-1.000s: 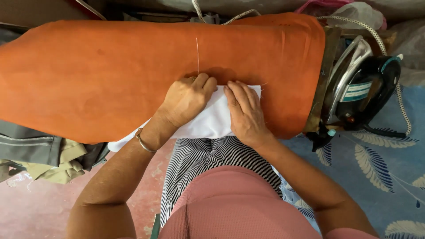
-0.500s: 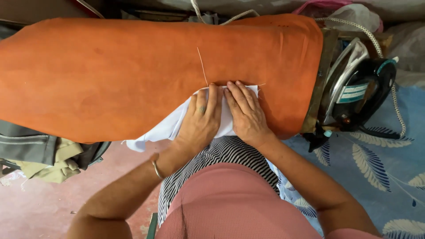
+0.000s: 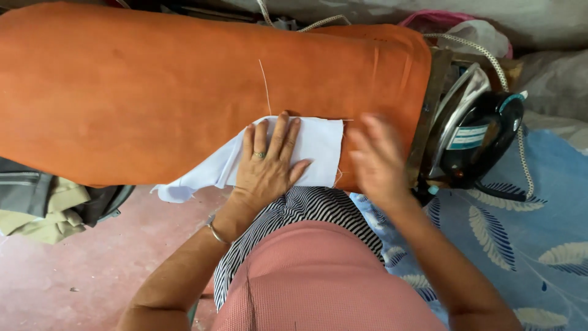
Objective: Ironing and smoothing a white garment on a pressing board in a sewing factory.
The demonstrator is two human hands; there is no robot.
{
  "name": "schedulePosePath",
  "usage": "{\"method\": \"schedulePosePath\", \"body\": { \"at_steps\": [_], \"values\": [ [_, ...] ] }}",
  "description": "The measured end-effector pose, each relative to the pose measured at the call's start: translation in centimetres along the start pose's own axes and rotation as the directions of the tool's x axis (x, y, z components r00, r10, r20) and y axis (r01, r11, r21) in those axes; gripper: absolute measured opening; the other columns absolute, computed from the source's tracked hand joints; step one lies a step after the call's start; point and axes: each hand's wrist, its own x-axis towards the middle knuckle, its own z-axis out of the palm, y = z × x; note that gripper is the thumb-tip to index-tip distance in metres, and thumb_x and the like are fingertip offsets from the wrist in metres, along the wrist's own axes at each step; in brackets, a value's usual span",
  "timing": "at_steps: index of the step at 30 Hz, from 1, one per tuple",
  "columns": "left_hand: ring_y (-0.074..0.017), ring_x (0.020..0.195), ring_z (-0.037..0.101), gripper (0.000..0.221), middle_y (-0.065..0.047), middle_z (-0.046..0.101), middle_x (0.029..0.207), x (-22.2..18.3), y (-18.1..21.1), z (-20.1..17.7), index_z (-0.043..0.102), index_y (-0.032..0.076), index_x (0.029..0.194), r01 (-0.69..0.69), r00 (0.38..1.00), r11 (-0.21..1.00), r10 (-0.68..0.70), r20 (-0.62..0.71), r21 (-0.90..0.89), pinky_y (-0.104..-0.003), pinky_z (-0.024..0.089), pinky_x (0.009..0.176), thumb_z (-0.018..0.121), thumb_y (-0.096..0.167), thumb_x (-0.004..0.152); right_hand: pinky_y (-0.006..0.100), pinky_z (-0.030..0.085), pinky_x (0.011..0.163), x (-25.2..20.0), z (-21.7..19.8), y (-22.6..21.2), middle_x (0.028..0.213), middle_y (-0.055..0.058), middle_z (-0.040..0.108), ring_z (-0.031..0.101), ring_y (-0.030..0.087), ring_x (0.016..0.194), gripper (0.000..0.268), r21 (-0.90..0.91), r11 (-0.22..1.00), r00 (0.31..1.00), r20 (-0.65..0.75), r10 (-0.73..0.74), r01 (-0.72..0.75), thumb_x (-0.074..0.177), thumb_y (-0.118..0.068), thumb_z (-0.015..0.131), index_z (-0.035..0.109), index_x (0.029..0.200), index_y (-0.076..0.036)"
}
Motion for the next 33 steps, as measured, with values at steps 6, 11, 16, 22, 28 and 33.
{"method": "schedulePosePath", "body": {
  "at_steps": [6,11,16,22,28,33],
  "values": [
    [-0.0426,0.133,0.037,0.072,-0.011,0.039,0.158,-0.1,0.0,0.3,0.048,0.011,0.156,-0.029,0.999,1.000,0.029,-0.039,-0.002,-0.060,0.033,0.116,0.037,0.061,0.105,0.033,0.054,0.058,-11.6,-7.9,-1.5,0.065,0.007,0.074,0.068,0.024,0.056,0.015,0.087,0.566,0.559,0.330,0.761,-0.820,0.098,-0.024,0.071,0.079,0.092,-0.012],
    [-0.0419,0.132,0.035,0.073,-0.010,0.041,0.153,0.3,-0.2,0.0,0.048,0.011,0.156,-0.044,0.998,0.999,0.046,-0.050,0.029,-0.062,0.033,0.115,0.037,0.062,0.104,0.049,0.061,0.076,-27.5,-3.0,3.9,0.114,0.019,0.073,0.072,0.038,0.102,0.072,-0.167,0.120,0.056,0.346,0.937,-0.979,0.072,-0.047,0.094,0.072,0.127,-0.006],
    [-0.0415,0.131,0.034,0.080,-0.012,0.042,0.144,0.4,-0.1,-0.4,0.040,0.013,0.161,-0.043,0.999,0.999,0.043,-0.017,-0.005,-0.062,0.030,0.115,0.037,0.067,0.101,0.048,0.043,0.112,-26.0,2.8,6.6,0.148,0.017,0.047,0.044,0.028,0.137,0.080,0.604,0.325,0.368,-0.056,0.928,-0.728,0.081,0.011,0.080,0.045,0.151,-0.001],
    [-0.0422,0.129,0.034,0.085,-0.012,0.041,0.141,0.7,-0.1,-0.3,0.039,0.019,0.162,-0.042,0.999,0.999,0.042,0.012,-0.031,-0.063,0.028,0.113,0.037,0.074,0.098,0.036,0.051,0.092,-27.0,6.9,7.4,0.102,0.009,0.071,0.063,0.015,0.101,0.020,0.543,0.428,0.352,-0.245,0.903,-0.722,0.096,-0.013,0.080,0.074,0.114,-0.006],
    [-0.0420,0.130,0.032,0.081,-0.009,0.038,0.150,0.5,0.0,-0.4,0.038,0.021,0.162,-0.059,0.998,0.998,0.059,0.028,-0.013,-0.064,0.026,0.113,0.036,0.071,0.099,0.037,0.051,0.100,-24.0,4.1,4.7,0.111,0.006,0.070,0.062,0.013,0.104,0.028,0.633,0.394,0.366,-0.184,0.912,-0.666,0.097,-0.009,0.078,0.070,0.122,-0.006],
    [-0.0429,0.127,0.040,0.081,-0.008,0.039,0.157,0.8,0.4,-1.3,0.040,0.021,0.161,-0.044,0.998,0.999,0.043,0.055,0.017,-0.065,0.032,0.109,0.036,0.073,0.099,0.041,0.050,0.103,-25.7,-2.3,1.2,0.115,0.010,0.068,0.064,0.022,0.110,0.031,0.582,0.442,0.456,-0.133,0.880,-0.683,0.091,-0.008,0.074,0.068,0.121,-0.005]
  ]
}}
